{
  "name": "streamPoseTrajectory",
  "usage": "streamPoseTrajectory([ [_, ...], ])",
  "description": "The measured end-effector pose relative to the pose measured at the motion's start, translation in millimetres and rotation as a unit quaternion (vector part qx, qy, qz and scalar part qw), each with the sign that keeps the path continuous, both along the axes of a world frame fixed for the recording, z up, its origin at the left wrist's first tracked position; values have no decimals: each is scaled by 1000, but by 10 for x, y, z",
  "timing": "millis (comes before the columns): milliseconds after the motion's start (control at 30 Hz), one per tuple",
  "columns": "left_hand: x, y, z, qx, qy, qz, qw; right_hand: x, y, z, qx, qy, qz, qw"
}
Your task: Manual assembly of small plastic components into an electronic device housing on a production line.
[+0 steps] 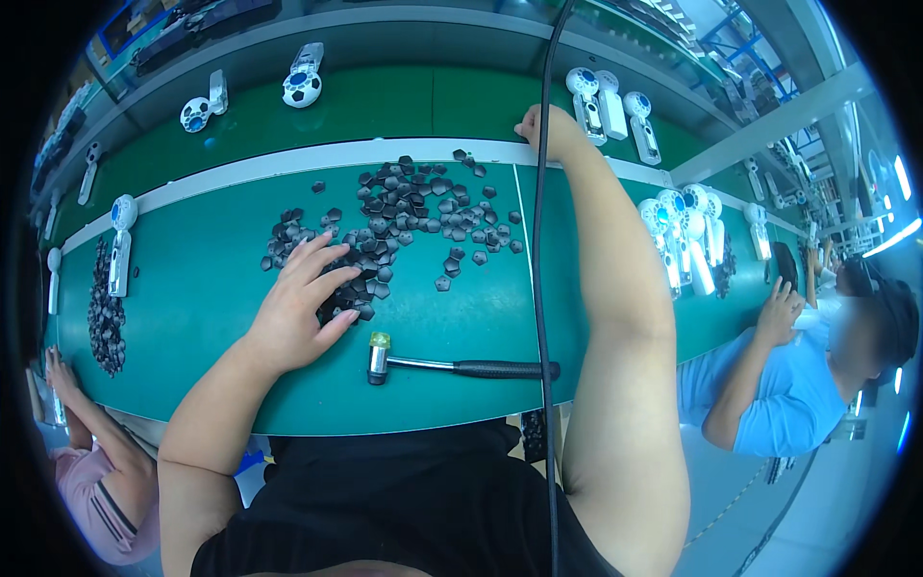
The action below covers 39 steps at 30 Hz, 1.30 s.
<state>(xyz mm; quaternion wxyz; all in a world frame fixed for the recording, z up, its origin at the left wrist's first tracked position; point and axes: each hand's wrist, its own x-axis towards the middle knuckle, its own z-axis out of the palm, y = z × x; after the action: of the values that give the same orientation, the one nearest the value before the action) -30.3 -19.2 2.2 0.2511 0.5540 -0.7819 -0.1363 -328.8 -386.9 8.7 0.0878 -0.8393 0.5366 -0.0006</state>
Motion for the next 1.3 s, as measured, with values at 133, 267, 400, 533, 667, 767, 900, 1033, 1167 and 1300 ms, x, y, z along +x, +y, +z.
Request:
streamPoseTrajectory([
  [133,38,-14,4,-4,5,20,1000,13,256,176,117,-184,111,970],
  [267,37,-24,27,-5,3,20,1000,-211,311,194,-18,-209,61,976],
  [400,36,-66,8,-7,-16,27,999,-784,-169,-49,-290,-34,-181,939],
  [533,86,-61,-56,-14,-41,40,998,-759,-215,59,-146,65,-272,949],
  [667,85,-79,-71,-27,-30,42,998,-987,-442,43,-125,53,-278,951],
  [767,114,-92,-74,-38,-12,49,998,-918,-211,119,-106,-94,-182,973],
  [900,195,-44,-72,-69,84,31,994,-146,1014,299,-7,-286,7,958],
  [1033,168,-147,24,124,633,67,761,808,2449,630,0,-284,165,945],
  [1167,486,-191,153,150,768,106,614,1310,2983,641,-32,-264,233,935],
  [1300,612,-55,328,131,779,160,592,1450,2980,378,-54,-164,203,964],
])
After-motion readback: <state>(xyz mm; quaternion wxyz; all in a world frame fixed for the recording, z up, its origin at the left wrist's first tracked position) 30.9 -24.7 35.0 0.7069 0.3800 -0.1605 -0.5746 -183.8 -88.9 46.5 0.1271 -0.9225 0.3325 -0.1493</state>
